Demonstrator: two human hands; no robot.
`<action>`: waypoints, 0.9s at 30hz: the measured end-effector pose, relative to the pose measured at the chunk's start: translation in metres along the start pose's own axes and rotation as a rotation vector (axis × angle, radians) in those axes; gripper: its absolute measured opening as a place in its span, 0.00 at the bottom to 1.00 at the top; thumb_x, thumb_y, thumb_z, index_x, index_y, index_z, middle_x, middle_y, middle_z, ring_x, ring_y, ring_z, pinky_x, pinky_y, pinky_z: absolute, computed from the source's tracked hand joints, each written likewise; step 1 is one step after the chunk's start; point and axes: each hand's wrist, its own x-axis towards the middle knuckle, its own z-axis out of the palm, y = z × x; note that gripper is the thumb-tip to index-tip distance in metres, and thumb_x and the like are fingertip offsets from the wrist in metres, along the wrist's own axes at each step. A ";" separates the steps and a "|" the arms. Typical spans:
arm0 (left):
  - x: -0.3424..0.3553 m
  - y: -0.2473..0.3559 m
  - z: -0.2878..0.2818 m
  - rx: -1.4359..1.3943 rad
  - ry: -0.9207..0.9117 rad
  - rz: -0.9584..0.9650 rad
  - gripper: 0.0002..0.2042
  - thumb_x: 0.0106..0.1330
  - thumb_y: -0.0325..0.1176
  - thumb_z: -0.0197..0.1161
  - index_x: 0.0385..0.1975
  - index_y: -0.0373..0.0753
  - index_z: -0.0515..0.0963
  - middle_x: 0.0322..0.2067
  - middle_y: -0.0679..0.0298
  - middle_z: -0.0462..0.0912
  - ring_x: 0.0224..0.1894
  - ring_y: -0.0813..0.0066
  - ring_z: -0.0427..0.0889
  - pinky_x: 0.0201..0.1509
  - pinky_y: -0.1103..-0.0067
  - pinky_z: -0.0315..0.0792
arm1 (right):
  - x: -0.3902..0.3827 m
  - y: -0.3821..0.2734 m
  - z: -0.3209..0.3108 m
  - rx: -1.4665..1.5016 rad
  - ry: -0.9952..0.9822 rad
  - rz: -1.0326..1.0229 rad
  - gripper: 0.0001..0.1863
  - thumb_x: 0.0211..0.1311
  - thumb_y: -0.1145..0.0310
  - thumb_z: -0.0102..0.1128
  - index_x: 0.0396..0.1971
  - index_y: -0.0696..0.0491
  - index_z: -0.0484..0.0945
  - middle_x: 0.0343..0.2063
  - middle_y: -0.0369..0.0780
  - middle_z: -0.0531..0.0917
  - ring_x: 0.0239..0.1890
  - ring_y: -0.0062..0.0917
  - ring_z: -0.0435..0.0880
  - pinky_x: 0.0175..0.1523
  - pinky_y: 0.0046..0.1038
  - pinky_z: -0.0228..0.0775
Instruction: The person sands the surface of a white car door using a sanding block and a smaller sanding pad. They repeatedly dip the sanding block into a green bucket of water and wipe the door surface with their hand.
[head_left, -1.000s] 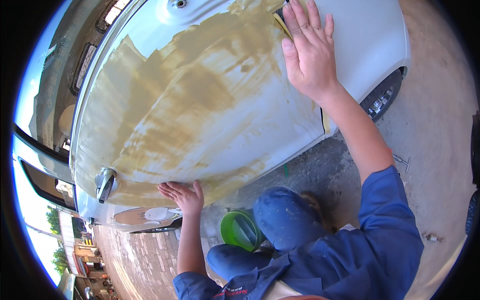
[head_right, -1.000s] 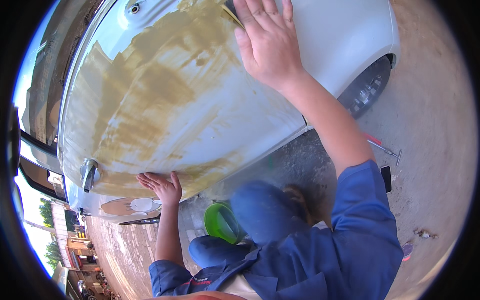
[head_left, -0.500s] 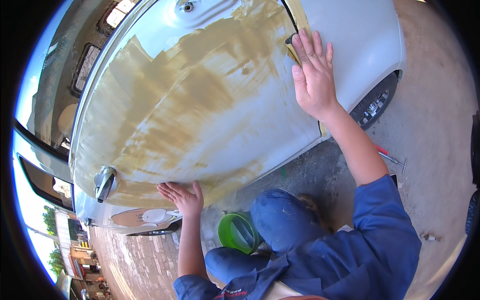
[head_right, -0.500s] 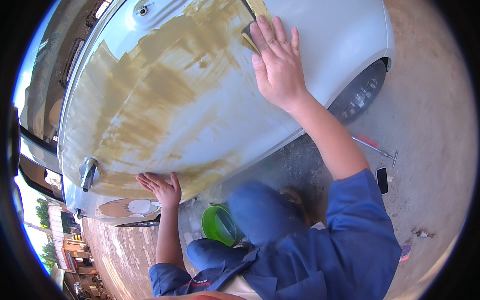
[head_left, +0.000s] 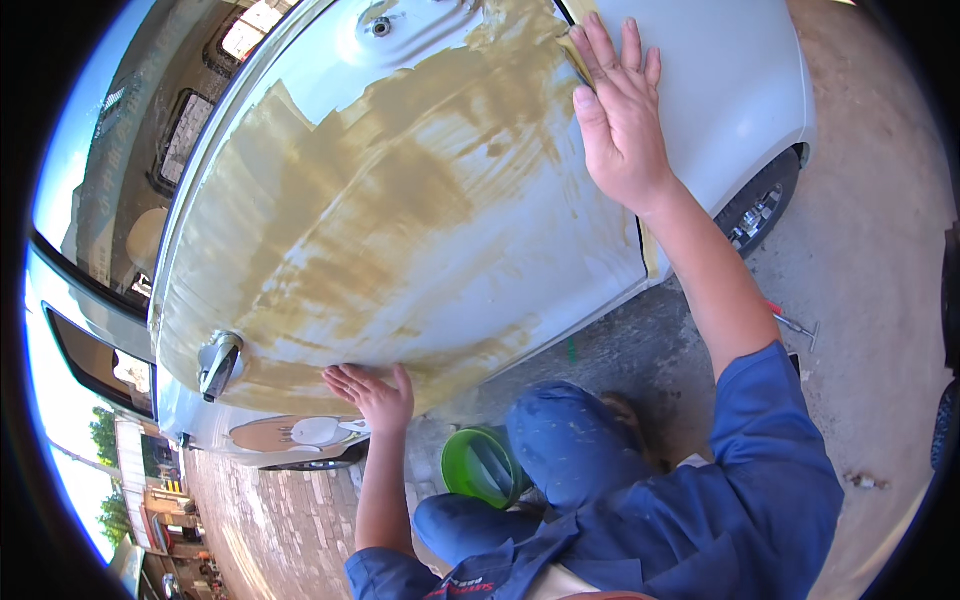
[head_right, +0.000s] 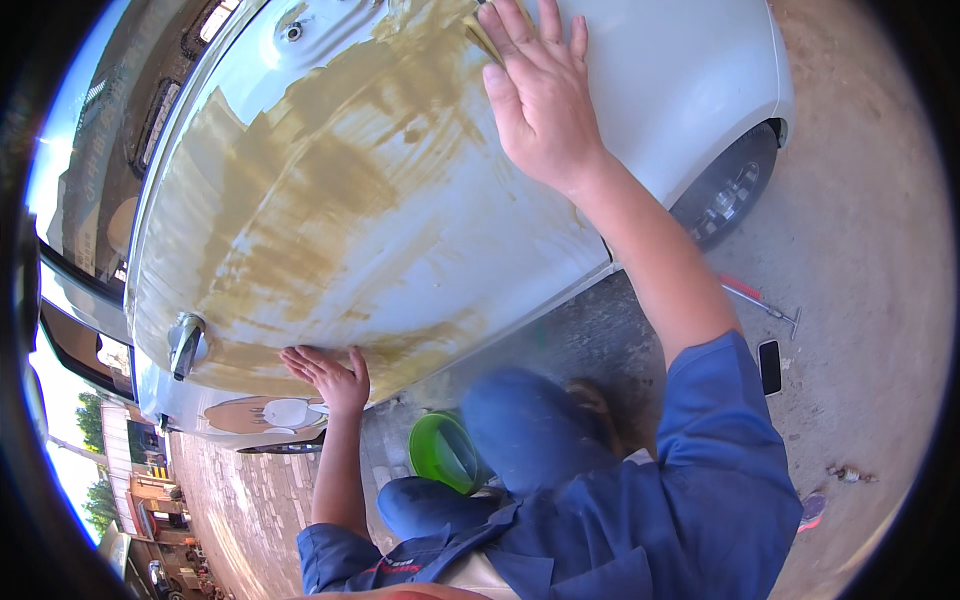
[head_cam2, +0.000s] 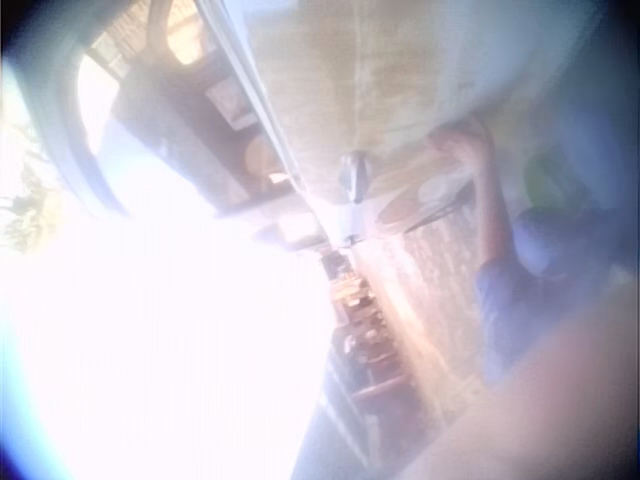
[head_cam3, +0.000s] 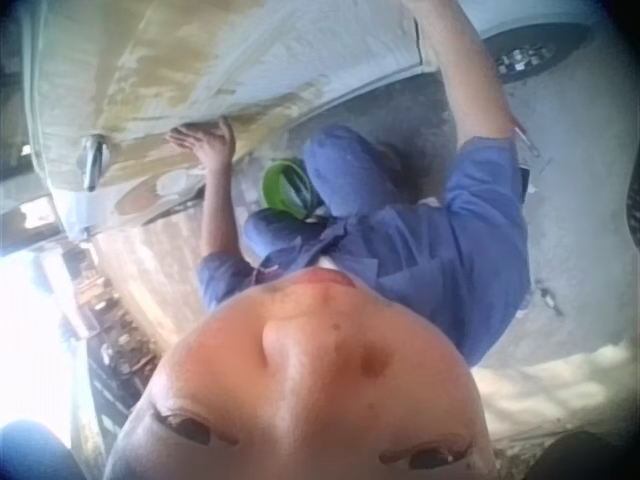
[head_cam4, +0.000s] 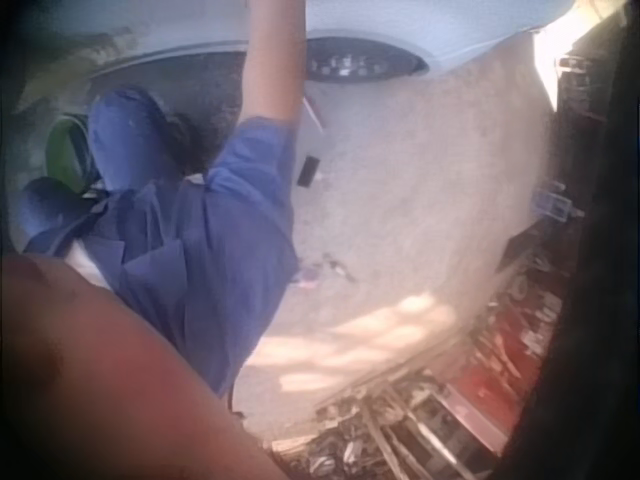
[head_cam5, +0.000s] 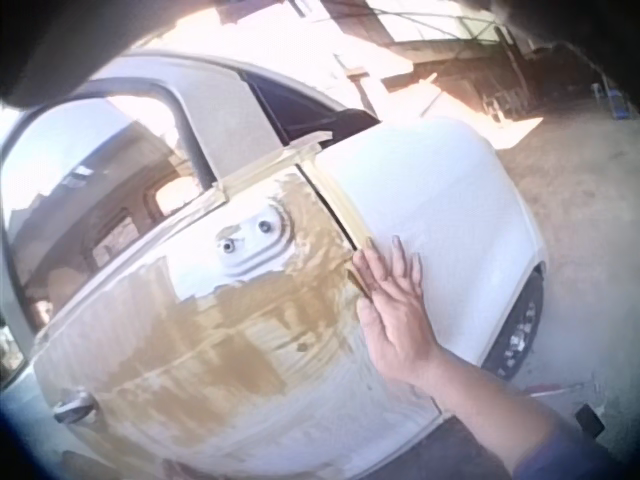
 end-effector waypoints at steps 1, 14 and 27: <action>0.000 0.000 0.000 0.006 0.009 0.007 0.54 0.69 0.52 0.59 0.76 0.25 0.28 0.76 0.29 0.27 0.78 0.27 0.28 0.78 0.42 0.30 | 0.000 0.000 0.000 0.060 0.060 -0.091 0.28 0.80 0.60 0.39 0.74 0.54 0.64 0.77 0.45 0.59 0.81 0.50 0.44 0.79 0.56 0.23; 0.000 0.006 -0.004 -0.007 -0.033 -0.041 0.54 0.68 0.51 0.60 0.75 0.23 0.29 0.75 0.26 0.29 0.78 0.26 0.28 0.78 0.42 0.30 | -0.011 -0.006 0.003 -0.066 0.019 -0.054 0.29 0.76 0.64 0.45 0.74 0.53 0.63 0.77 0.42 0.60 0.80 0.48 0.49 0.78 0.60 0.32; -0.001 0.006 -0.005 -0.004 -0.030 -0.006 0.55 0.67 0.50 0.63 0.75 0.24 0.28 0.75 0.26 0.29 0.78 0.26 0.28 0.78 0.41 0.30 | -0.037 0.004 0.013 -0.135 0.037 -0.036 0.32 0.75 0.63 0.48 0.76 0.52 0.59 0.78 0.42 0.57 0.80 0.47 0.49 0.79 0.58 0.32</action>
